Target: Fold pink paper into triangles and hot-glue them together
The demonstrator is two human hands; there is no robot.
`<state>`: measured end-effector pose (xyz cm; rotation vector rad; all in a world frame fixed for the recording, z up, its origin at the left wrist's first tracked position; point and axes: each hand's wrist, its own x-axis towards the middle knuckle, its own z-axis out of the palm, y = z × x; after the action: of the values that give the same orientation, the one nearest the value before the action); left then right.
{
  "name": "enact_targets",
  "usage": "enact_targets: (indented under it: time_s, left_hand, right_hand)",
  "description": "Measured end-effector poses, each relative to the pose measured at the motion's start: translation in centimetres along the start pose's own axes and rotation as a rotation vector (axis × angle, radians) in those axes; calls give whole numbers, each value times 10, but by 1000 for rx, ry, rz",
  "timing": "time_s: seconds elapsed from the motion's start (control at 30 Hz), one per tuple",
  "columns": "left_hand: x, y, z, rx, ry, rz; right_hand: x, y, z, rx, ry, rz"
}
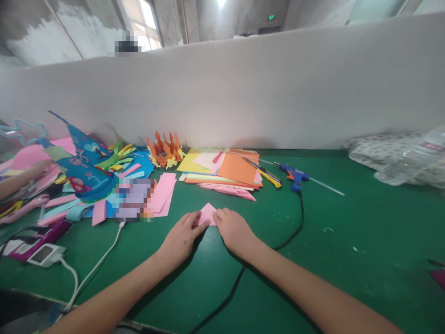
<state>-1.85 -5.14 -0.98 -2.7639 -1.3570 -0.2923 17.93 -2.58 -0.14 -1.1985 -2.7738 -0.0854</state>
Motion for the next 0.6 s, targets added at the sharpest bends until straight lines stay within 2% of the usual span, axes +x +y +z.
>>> enact_targets:
  time_s: [0.23, 0.47, 0.6]
  left_hand:
    - [-5, -4, 3, -12, 57, 25]
    - [3, 13, 11, -48, 92, 5]
    - [8, 20, 11, -58, 53, -3]
  right_hand:
    - [-5, -2, 5, 30, 14, 7]
    - [-5, 0, 3, 116, 15, 13]
    - [-1, 9, 2, 174, 70, -5]
